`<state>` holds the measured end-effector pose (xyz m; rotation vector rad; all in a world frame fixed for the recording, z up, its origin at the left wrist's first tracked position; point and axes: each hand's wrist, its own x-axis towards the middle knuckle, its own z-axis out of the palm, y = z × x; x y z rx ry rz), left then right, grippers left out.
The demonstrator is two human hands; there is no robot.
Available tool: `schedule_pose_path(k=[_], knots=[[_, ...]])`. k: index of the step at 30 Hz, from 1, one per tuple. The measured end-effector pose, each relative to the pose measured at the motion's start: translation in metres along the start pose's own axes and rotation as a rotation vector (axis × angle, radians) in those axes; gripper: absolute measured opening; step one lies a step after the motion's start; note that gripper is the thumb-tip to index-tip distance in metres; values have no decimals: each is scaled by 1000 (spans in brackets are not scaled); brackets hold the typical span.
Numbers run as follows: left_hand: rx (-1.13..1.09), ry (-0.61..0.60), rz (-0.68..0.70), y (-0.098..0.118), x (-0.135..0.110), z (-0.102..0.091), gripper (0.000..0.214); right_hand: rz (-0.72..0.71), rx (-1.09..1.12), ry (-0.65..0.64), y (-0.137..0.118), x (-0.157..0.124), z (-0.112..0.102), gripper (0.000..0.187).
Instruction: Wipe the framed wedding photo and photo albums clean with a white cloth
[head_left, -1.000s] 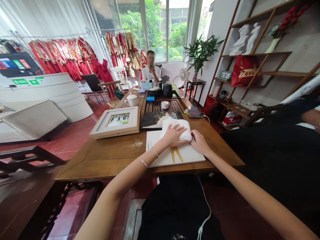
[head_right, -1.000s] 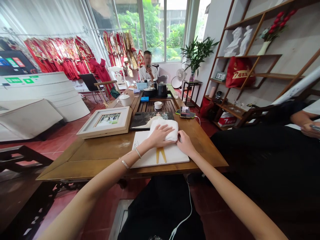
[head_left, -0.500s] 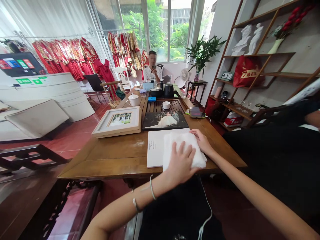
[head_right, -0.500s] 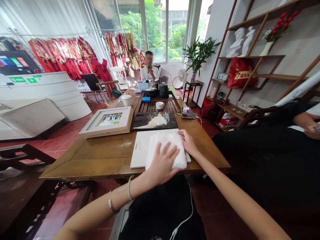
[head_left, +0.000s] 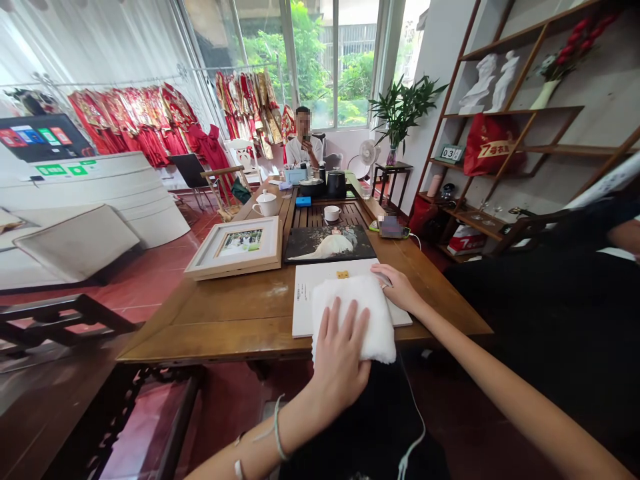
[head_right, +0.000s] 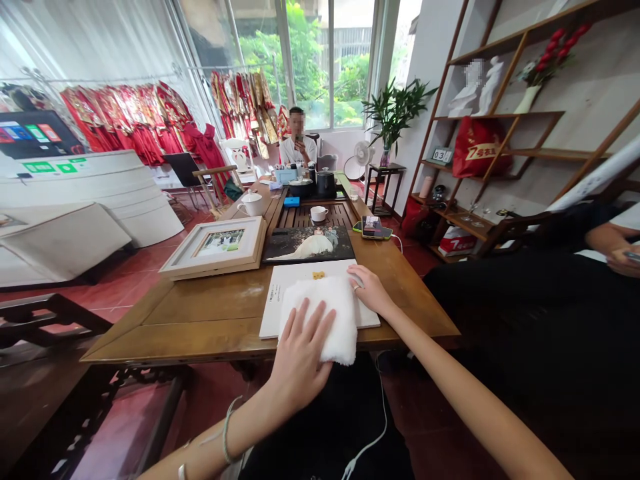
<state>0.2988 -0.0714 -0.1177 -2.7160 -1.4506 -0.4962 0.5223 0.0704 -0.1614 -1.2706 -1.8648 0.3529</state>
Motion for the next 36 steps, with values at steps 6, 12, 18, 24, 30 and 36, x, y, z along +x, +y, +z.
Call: schedule_pose_path(k=[6,12,18,24,30,36], knots=[[10,-21,-72,-2,57,-1,73,1,37,12,-2,-1,-1,30],[96,-70,-75,-20,114,7,62,9,96,-9,1,1,-3,33],[91,-112,-6,12,93,5,58,111,154,14,6,3,-3,34],[21,-121,70,38,39,-3,64,51,158,1,8,1,-5,30],[-4,-186,181,13,-4,-16,67,27,65,9,6,1,-3,27],[33,-183,18,-17,-1,-34,81,39,15,3,3,0,0,28]])
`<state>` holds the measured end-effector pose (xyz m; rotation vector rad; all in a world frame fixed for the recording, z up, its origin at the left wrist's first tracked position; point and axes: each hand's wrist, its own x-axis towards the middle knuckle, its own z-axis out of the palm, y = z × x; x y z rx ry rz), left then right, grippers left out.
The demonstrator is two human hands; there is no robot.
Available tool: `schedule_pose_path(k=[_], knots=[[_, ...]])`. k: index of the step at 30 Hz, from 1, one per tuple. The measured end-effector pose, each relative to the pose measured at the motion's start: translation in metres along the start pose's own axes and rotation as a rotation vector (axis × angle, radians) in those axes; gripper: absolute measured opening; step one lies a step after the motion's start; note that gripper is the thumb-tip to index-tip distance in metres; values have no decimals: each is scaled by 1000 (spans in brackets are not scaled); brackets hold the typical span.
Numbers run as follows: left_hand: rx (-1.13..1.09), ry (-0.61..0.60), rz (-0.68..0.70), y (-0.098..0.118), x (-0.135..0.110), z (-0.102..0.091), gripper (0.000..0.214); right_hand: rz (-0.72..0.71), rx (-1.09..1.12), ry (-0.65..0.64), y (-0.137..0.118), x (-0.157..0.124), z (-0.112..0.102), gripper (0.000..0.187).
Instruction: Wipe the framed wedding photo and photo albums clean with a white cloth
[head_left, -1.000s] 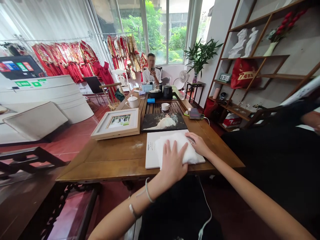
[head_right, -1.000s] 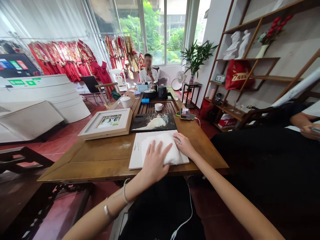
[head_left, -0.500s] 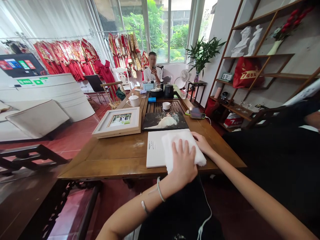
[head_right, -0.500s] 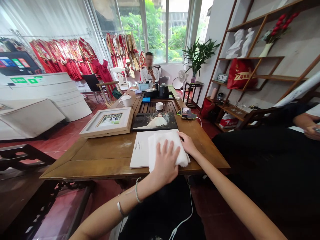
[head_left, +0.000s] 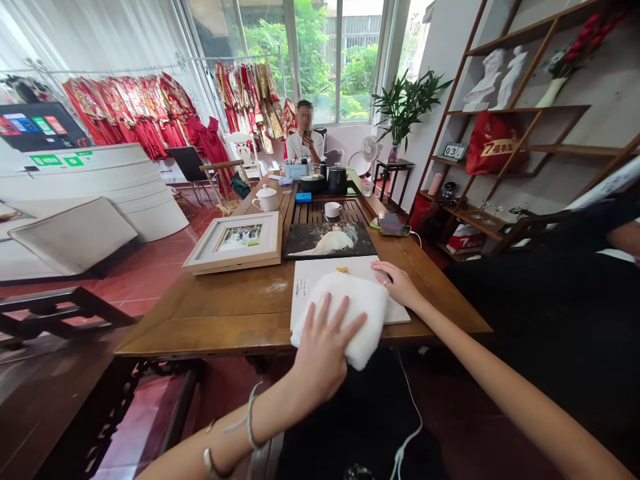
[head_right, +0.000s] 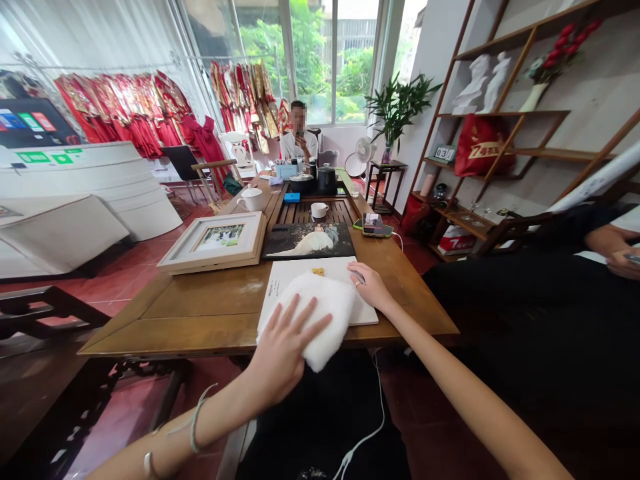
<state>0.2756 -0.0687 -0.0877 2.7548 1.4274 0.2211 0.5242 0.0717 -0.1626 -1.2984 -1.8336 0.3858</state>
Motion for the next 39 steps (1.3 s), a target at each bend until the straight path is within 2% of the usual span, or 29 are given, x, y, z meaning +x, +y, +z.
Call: schedule_pose_path(k=[4,7,11,13,16,24,28,30,33,39], knots=[[41,31,-146,-26,32,-2,76,-10,-7,2,0,0,1,27],[60,69,-184,-46,62,3,68,-9,-18,12,0,0,1,27],[56,71,-259,-59,85,6,63,-13,-14,8,1,-1,1,27],[59,58,-271,-58,86,5,62,-12,-13,11,1,-1,1,27],[56,42,-260,-49,73,1,63,-13,-12,18,1,-1,1,27],[-12,28,-192,-22,-6,5,81,-13,-11,10,1,-1,2,28],[-10,20,-180,-21,-28,5,86,-14,2,19,2,-1,2,28],[-2,22,-187,-24,-28,3,84,-11,6,22,2,-1,2,28],[26,35,-219,-32,-13,0,76,-11,8,21,2,-1,3,27],[105,66,-223,-65,54,1,65,-17,-3,6,2,-1,2,27]])
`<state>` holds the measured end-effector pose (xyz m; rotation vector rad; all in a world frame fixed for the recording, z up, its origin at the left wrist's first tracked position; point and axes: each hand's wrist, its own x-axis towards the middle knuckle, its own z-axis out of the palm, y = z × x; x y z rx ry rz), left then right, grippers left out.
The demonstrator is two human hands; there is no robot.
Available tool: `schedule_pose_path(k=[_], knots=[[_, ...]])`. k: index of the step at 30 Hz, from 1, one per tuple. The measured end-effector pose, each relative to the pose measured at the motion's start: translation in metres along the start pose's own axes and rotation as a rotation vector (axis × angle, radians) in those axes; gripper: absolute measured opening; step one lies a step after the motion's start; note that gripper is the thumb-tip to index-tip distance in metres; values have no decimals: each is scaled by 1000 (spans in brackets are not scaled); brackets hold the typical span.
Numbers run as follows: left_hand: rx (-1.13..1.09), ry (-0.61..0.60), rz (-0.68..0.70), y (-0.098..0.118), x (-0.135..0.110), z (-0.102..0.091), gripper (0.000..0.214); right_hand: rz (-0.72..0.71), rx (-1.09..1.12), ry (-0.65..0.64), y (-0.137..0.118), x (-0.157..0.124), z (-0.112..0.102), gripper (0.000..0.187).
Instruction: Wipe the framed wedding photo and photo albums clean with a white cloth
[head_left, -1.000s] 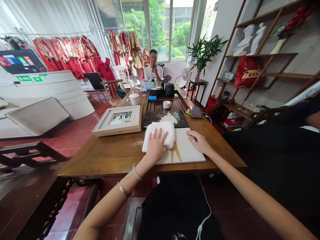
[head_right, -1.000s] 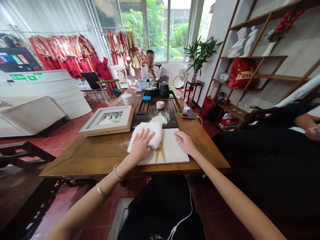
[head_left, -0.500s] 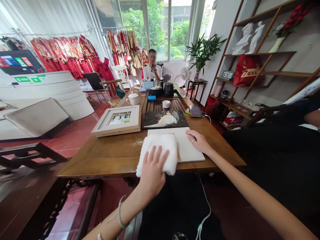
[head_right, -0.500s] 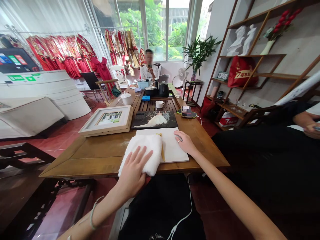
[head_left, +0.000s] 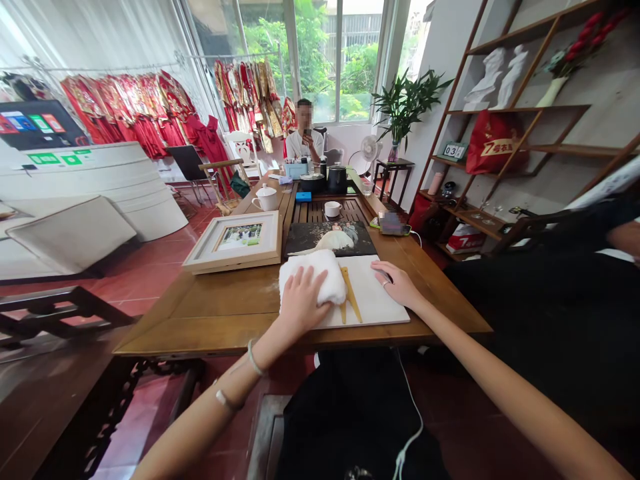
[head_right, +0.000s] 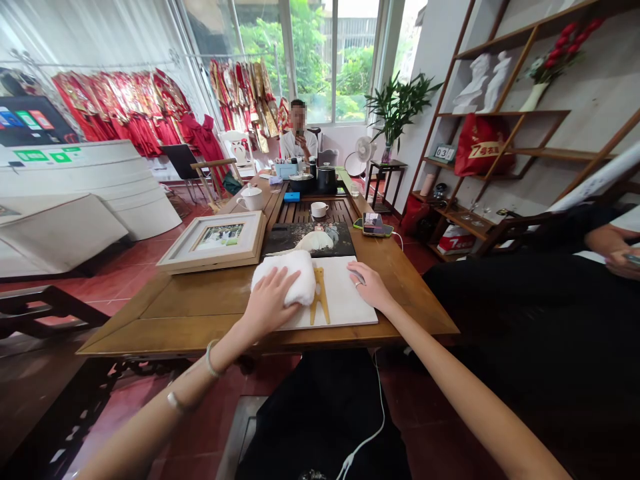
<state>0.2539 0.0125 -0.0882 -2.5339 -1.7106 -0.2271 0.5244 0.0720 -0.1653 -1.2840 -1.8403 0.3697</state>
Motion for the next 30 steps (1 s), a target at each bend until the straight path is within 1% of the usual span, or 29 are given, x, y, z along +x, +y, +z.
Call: schedule_pose_path(k=[2,4,6,9,12,15,20,23,25,27,30], knots=[[18,24,2,-7,23,5,66,-1,-2,-5,0,0,-1,27],[34,51,33,-13,40,11,65,-3,-6,-5,0,0,-1,27],[46,68,81,-17,49,16,61,-7,-10,-6,-1,0,-1,27],[49,60,125,-19,49,19,57,-7,-14,-9,-1,0,0,27],[31,45,132,-18,38,18,58,2,-19,-6,-3,0,0,28],[3,22,144,-17,21,14,59,7,-25,-7,-3,0,-1,28],[-68,-11,175,-10,-23,4,64,5,-14,-8,-3,0,0,28],[-101,-3,204,-1,-52,3,69,3,-5,3,-1,0,2,28],[-119,14,212,4,-65,4,71,2,-2,8,0,0,3,28],[-123,32,191,8,-68,6,70,-1,-3,8,0,0,3,28],[-98,30,120,7,-55,5,66,-10,-20,-5,-1,0,2,27]])
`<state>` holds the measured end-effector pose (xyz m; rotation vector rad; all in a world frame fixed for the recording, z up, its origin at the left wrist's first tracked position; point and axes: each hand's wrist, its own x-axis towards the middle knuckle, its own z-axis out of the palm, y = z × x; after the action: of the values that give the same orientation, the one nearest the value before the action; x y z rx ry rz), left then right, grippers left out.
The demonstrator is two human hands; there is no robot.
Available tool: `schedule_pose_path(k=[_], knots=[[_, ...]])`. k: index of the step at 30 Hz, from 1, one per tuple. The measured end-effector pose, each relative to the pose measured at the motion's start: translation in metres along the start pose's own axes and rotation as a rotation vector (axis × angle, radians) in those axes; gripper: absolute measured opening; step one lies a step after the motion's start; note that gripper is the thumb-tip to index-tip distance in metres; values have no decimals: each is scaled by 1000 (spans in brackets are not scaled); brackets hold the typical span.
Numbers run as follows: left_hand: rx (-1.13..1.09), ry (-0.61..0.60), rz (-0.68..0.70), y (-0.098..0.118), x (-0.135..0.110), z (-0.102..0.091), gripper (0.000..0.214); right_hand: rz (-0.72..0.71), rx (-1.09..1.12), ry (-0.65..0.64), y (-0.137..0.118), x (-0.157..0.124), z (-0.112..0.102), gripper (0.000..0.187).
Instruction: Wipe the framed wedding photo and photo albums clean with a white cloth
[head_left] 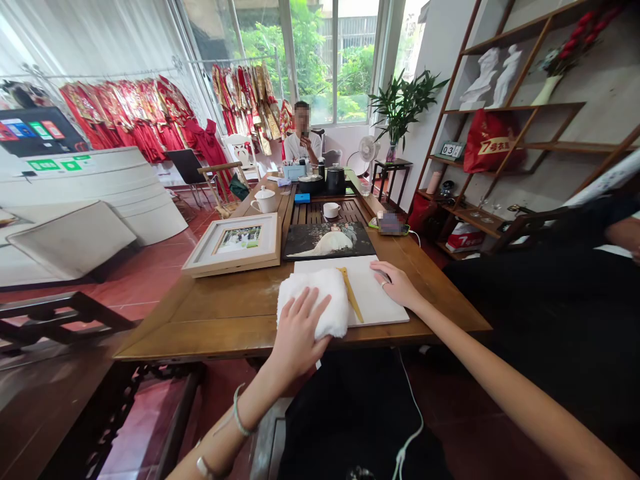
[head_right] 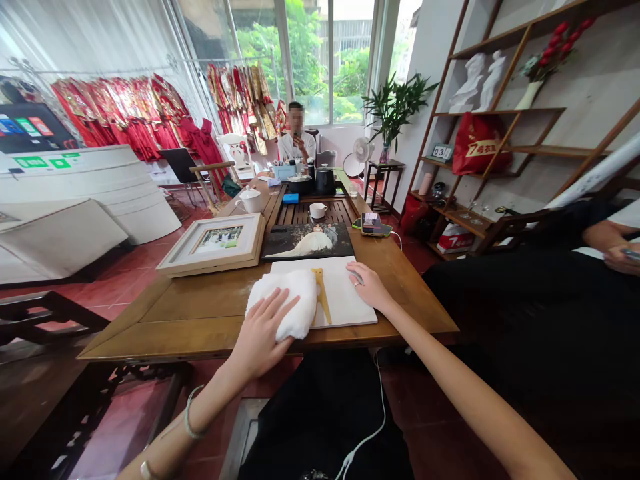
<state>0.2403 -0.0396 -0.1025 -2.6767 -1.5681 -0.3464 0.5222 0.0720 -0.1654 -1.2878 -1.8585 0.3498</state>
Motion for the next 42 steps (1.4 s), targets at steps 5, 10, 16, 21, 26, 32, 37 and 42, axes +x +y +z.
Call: schedule_pose_path(k=[5,10,16,21,26,32,37,42], knots=[[52,-47,-50,-20,51,-2,59,-18,-19,-12,-1,0,-1,26],[52,-65,-60,-39,99,1,56,-11,-9,-21,-2,0,-1,26],[11,-41,-16,-24,116,10,56,-7,-22,-24,-4,0,-2,28],[33,-26,83,5,100,14,61,-28,-22,-29,-4,0,-3,28],[33,-54,181,22,62,9,62,-33,-28,-32,-3,0,-3,29],[14,-44,273,39,2,5,71,-20,-17,-11,0,0,-1,29],[-31,-75,134,35,-4,-4,66,-18,-12,-16,-1,0,-1,28],[24,-54,-11,23,33,-6,59,-25,-4,0,0,-1,0,26]])
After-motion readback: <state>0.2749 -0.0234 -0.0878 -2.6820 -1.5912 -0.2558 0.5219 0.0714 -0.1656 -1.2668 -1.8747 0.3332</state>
